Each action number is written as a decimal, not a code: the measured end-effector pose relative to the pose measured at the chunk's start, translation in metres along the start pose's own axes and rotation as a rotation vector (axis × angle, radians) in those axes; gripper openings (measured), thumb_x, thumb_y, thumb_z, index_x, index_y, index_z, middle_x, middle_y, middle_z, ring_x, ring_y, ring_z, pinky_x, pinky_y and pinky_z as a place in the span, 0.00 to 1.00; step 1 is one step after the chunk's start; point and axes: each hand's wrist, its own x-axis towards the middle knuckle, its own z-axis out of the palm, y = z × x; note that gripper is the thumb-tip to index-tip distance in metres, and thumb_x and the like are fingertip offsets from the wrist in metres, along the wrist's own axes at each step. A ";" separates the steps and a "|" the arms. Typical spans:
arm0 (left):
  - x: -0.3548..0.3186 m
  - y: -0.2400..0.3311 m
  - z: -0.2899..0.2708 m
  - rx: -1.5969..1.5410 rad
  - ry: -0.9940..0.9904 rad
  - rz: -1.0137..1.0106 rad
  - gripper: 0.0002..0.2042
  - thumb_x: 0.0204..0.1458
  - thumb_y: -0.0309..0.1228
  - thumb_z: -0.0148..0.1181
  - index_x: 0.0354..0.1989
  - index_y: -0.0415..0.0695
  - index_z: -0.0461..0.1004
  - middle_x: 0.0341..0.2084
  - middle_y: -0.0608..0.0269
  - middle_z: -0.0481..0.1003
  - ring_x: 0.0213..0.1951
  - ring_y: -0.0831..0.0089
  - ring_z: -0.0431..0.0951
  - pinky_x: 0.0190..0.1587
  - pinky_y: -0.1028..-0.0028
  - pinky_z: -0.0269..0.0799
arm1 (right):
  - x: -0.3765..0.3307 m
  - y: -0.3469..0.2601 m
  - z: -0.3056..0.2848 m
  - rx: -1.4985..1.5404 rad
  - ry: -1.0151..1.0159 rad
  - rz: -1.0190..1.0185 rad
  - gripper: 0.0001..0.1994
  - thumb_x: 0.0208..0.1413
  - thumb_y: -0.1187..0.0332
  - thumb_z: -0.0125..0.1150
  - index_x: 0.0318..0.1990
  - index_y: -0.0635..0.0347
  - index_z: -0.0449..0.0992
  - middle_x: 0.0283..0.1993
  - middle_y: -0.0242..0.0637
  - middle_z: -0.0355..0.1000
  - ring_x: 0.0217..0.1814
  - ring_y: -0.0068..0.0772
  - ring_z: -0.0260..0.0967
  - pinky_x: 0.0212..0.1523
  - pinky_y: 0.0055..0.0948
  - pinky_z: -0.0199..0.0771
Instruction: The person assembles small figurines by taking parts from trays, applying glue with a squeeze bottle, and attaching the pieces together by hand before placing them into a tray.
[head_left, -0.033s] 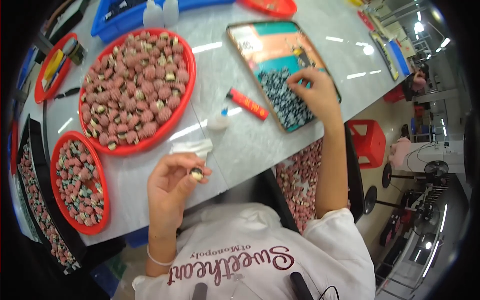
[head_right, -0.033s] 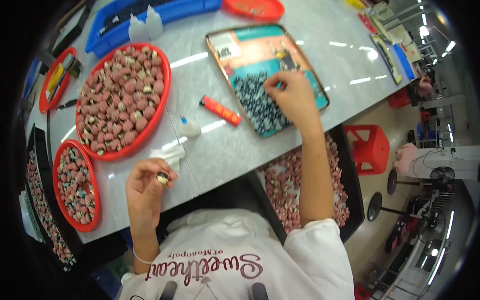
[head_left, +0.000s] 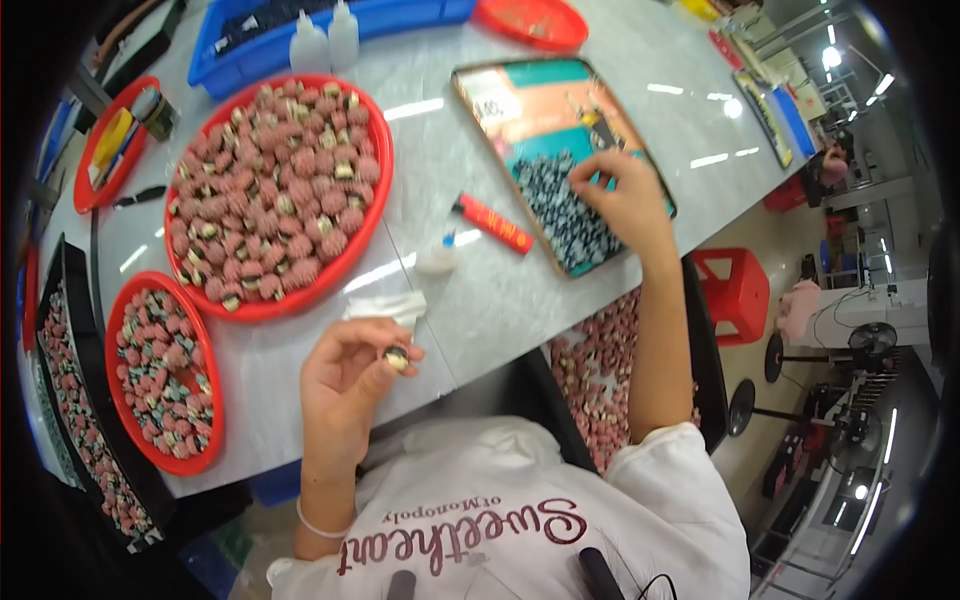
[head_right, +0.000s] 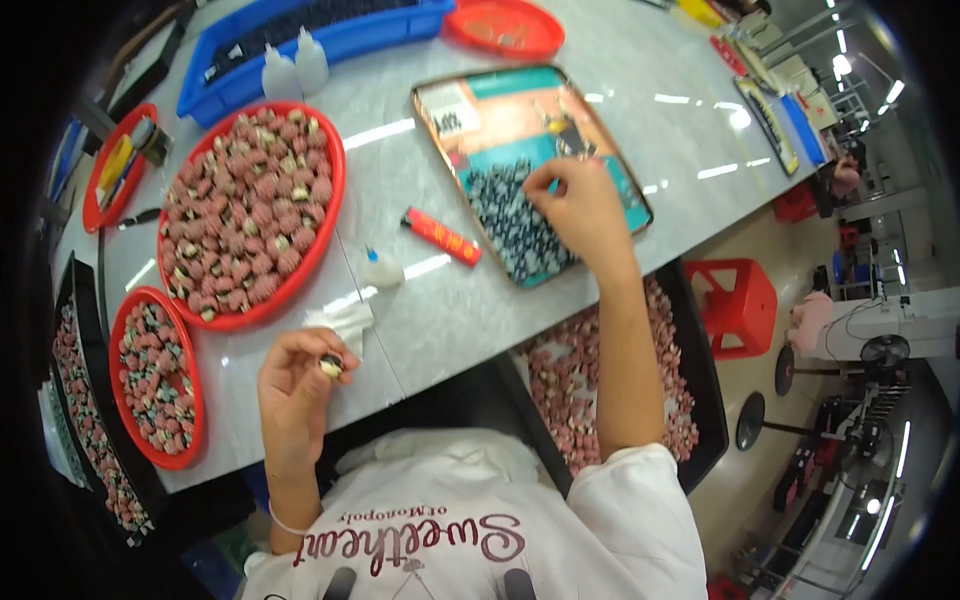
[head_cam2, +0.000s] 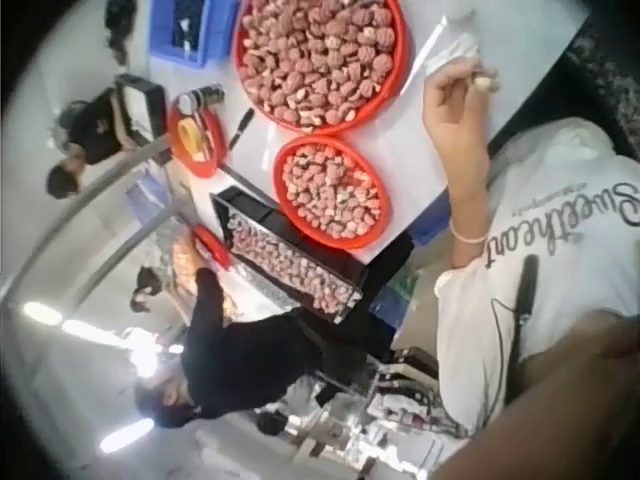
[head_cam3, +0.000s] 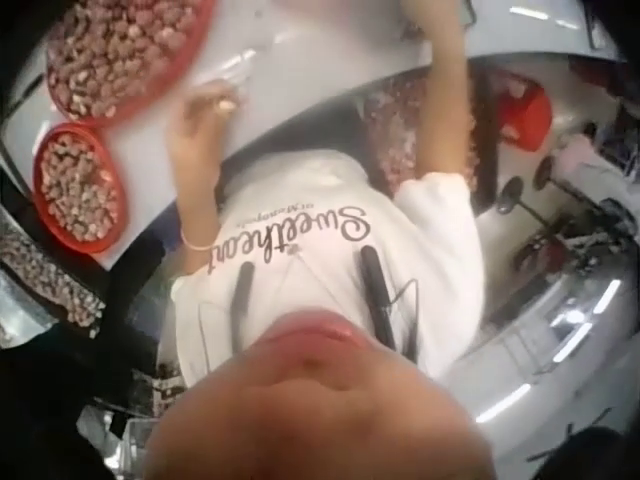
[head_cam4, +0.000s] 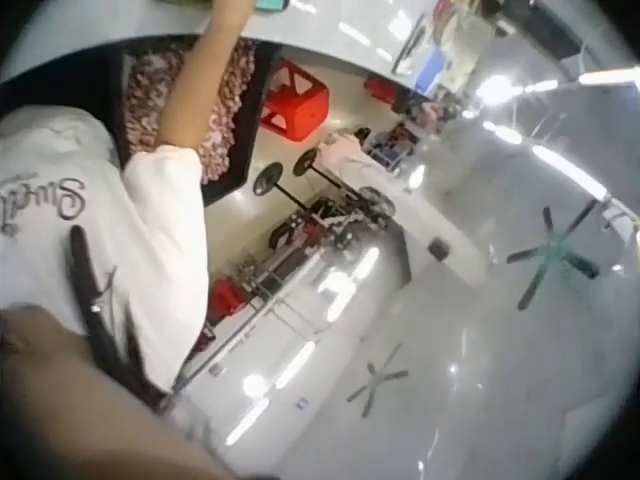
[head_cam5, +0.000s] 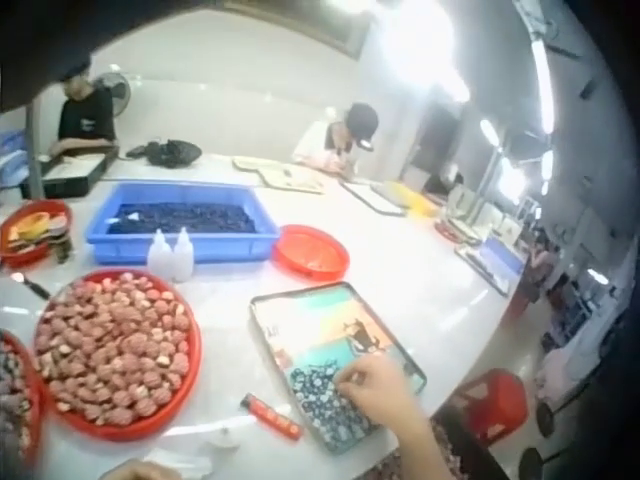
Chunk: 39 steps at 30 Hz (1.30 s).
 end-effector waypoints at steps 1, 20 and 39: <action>-0.002 0.003 0.000 -0.004 -0.001 0.011 0.12 0.48 0.30 0.58 0.36 0.39 0.65 0.35 0.57 0.68 0.36 0.70 0.71 0.36 0.78 0.67 | 0.000 -0.003 0.000 0.021 0.008 -0.013 0.05 0.37 0.76 0.60 0.26 0.62 0.75 0.25 0.33 0.70 0.28 0.25 0.63 0.30 0.23 0.62; -0.016 0.013 -0.004 -0.220 -0.069 0.087 0.09 0.48 0.25 0.55 0.36 0.38 0.65 0.35 0.56 0.68 0.36 0.69 0.72 0.37 0.77 0.67 | -0.090 -0.066 -0.008 1.180 -0.039 0.199 0.11 0.41 0.81 0.55 0.37 0.69 0.71 0.36 0.41 0.69 0.32 0.27 0.67 0.32 0.23 0.67; -0.036 0.006 0.007 -0.250 -0.106 0.041 0.12 0.49 0.31 0.57 0.36 0.37 0.64 0.33 0.56 0.67 0.34 0.71 0.71 0.35 0.78 0.68 | -0.119 -0.091 0.002 1.250 -0.046 0.266 0.08 0.47 0.75 0.54 0.36 0.69 0.70 0.37 0.43 0.68 0.28 0.21 0.62 0.28 0.16 0.63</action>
